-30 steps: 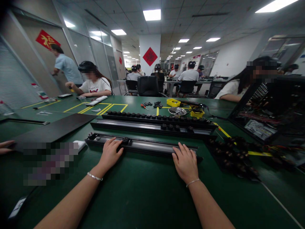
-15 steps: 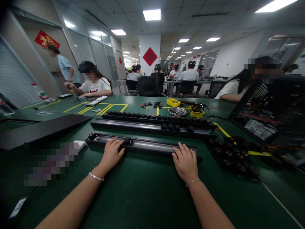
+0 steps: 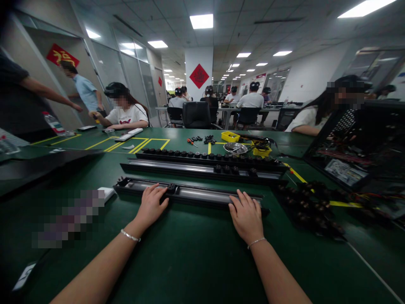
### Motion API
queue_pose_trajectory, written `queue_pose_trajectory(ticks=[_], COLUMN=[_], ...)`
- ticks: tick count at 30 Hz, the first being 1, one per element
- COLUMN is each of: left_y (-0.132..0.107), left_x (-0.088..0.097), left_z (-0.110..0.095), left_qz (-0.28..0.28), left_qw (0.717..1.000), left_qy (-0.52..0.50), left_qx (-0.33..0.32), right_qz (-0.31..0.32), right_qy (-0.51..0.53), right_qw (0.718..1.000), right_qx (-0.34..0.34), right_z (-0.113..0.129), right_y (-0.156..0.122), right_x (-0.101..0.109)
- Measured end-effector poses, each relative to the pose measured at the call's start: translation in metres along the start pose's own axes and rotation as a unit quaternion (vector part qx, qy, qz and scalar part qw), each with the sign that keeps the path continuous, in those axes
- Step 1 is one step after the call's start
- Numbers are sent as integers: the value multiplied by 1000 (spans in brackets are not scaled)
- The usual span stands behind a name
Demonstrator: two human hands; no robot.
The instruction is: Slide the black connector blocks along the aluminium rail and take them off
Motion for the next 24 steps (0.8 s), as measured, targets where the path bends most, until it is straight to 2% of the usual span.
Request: queue_pose_trajectory(ticks=[6, 9, 15, 20, 24], left_y=[-1, -2, -3, -4, -5], left_x=[0, -1, -2, -1, -2], left_z=[-4, -5, -9, -9, -8], left_qz=[4, 6, 10, 14, 19], left_qw=[1000, 1000, 999, 998, 998], left_qy=[-7, -15, -36, -51, -66], left_qx=[-4, -12, -26, -17, -13], right_qz=[-13, -17, 0, 39, 63], right_qy=[12, 39, 134, 195, 221], right_qw=[1000, 999, 988, 976, 968], right_qx=[-4, 16, 84, 89, 98], right_z=[3, 16, 73, 124, 155], right_y=[1, 2, 11, 24, 33], right_x=[4, 6, 5, 0, -1])
Point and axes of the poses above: each hand's wrist, its own y-axis towards the middle knuckle, its own x-axis out of the back of the hand, z = x × y, the point moved 7 cm from there along y, towards the middle knuckle, and after that the axes turned 8 degrees about -z, right-handed, at the moved point
